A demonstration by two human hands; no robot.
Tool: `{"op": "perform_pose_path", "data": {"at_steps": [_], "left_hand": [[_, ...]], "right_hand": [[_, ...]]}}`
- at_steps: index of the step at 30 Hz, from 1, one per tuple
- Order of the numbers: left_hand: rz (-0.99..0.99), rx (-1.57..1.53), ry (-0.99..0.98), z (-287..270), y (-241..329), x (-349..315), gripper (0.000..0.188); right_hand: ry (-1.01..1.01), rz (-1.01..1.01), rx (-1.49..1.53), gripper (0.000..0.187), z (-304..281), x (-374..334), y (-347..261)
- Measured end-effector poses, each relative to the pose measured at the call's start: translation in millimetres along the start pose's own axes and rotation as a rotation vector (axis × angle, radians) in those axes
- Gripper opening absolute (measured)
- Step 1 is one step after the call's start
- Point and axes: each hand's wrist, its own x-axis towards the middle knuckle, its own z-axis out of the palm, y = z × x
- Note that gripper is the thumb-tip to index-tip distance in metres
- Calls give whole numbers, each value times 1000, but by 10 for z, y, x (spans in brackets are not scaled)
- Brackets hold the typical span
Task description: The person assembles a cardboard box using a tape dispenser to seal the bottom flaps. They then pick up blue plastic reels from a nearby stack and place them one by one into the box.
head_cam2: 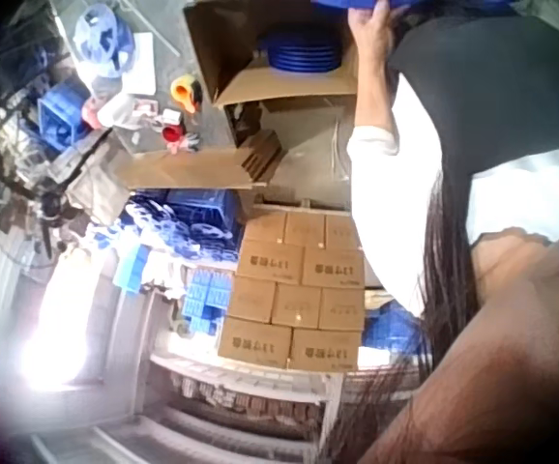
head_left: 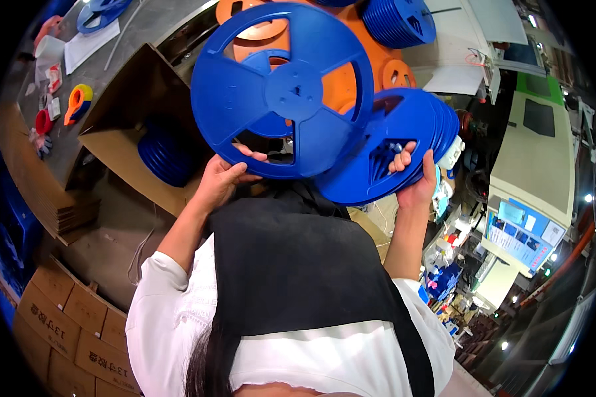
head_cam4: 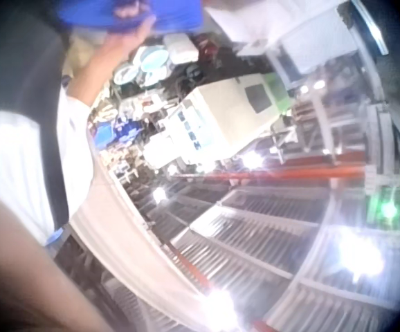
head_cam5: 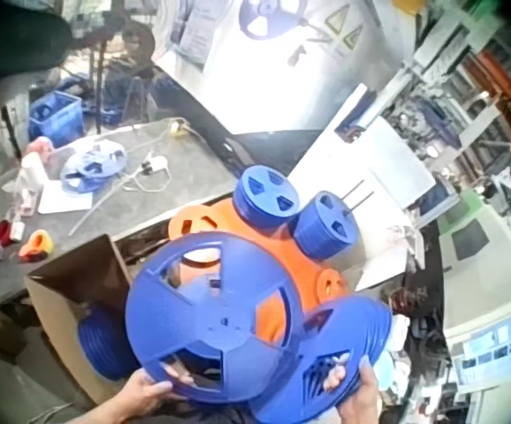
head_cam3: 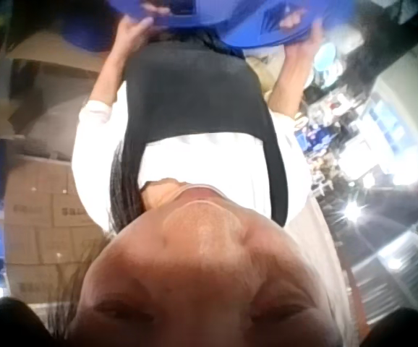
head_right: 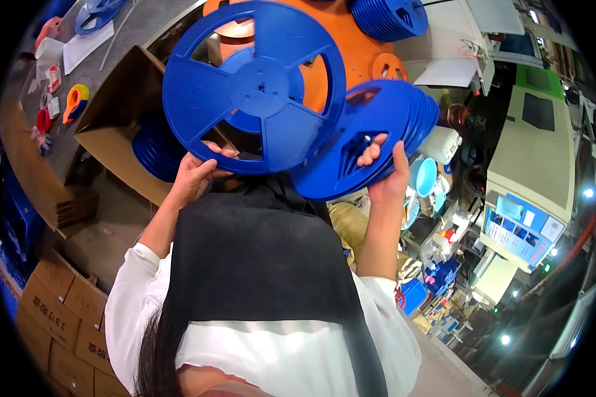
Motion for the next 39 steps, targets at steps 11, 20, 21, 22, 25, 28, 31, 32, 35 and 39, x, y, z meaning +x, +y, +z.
{"op": "perform_pose_path", "data": {"at_steps": [11, 20, 21, 22, 25, 28, 31, 32, 35, 39], "left_hand": [[16, -309, 88, -244, -154, -36, 26], [3, -305, 101, -239, -140, 4, 27], [6, -314, 94, -250, -155, 7, 26], [11, -324, 88, -261, -168, 15, 26], [-12, -290, 93, -347, -205, 60, 28], [-20, -212, 223, -402, -296, 311, 29], [-48, -36, 296, -705, -599, 729, 26], [-54, -27, 292, -781, -692, 885, 26], [-90, -129, 323, -1001, -925, 1143, 27], [-201, 42, 474, -1173, -1044, 1399, 25]], "right_hand": [[132, -12, 53, 37, -391, -147, 148], [102, -33, 177, 42, -500, -140, 165], [78, -33, 207, 43, -521, -146, 172], [52, -33, 236, 45, -544, -146, 168], [35, -47, 288, 47, -566, -191, 179], [23, -73, 326, 46, -627, -213, 212], [2, -131, 338, 45, -584, -206, 193], [-20, -155, 342, 45, -589, -220, 177], [-129, -207, 380, 43, -643, -296, 70], [-212, -244, 471, 42, -715, -382, -27]]}}
